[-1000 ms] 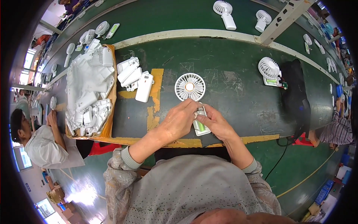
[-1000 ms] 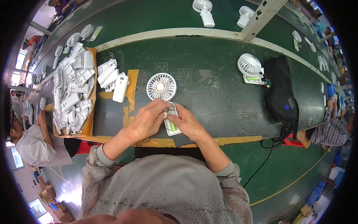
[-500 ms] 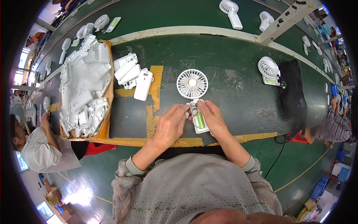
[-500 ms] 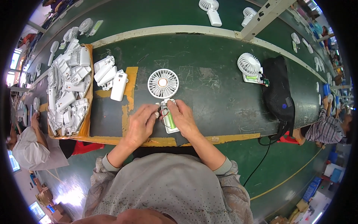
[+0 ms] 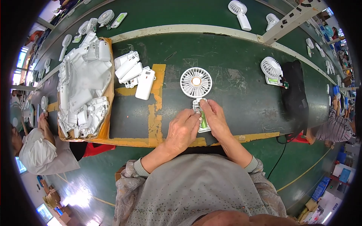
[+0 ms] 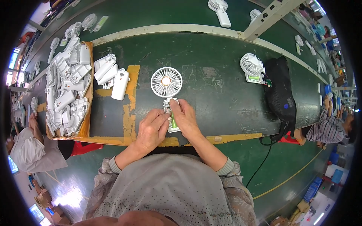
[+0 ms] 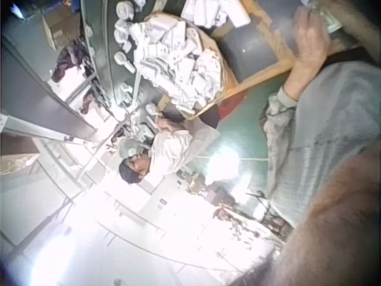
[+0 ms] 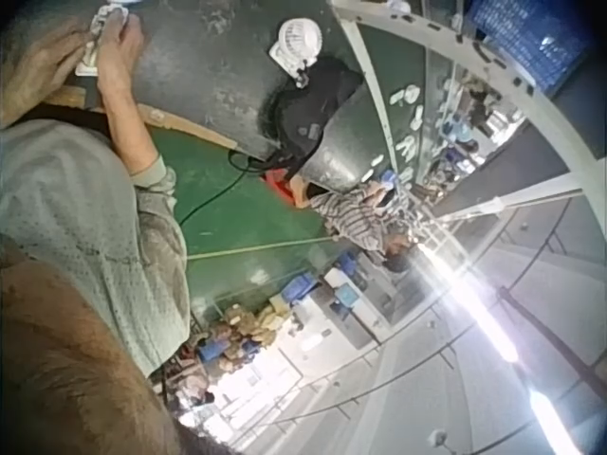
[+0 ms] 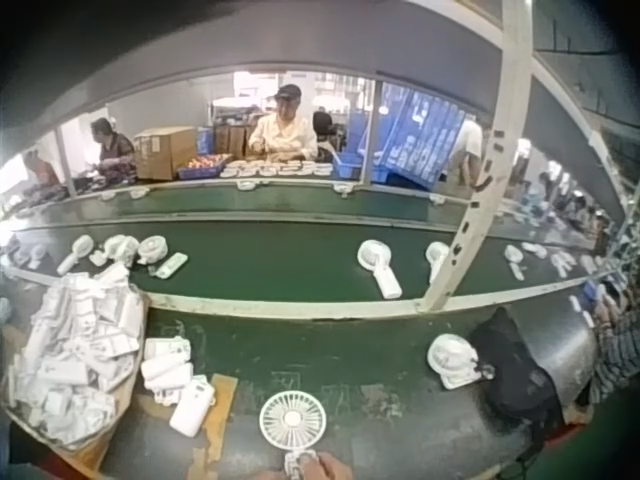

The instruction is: The person assembles handheld fans on a production line by fitting the internal components into the handle casing, attaching the outer cover by hand, testing the fan using the power button, and placing the assembled fan onto the conveyor belt.

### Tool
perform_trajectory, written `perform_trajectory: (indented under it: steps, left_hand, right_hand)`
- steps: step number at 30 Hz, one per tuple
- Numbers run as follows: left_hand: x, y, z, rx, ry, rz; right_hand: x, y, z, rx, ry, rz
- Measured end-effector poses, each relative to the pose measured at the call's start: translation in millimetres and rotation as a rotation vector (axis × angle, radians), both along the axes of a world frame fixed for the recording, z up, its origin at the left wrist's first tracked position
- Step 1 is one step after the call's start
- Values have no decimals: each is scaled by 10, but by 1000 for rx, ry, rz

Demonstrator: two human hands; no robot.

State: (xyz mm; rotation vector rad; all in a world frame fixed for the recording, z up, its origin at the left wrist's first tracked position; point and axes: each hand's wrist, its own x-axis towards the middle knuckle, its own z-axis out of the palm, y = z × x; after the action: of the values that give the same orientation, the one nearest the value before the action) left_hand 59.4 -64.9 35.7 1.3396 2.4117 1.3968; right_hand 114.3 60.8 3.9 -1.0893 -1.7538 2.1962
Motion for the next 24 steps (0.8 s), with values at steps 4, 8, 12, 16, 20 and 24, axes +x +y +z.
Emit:
perform_trajectory:
  steps: [4, 8, 12, 16, 20, 24]
  left_hand:
    - [-47, -82, 66, -44, -214, -46]
    - [-84, -151, 202, -154, -564, 58]
    - [-68, -118, 164, -358, -669, 72]
    - [-4, -37, 188, -340, -419, 86]
    - [-27, 25, 52, -160, -7, 12]
    - [-32, 25, 7, -155, -541, 146]
  right_hand:
    - [6, 16, -15, -59, 19, -18]
    - [-13, 22, 100, -165, 28, 42]
    - [-36, -11, 185, -259, 48, -5]
    - [-8, 2, 70, -241, 71, 11]
    - [7, 9, 31, -194, 84, -7]
    - [11, 12, 65, -235, 66, -33]
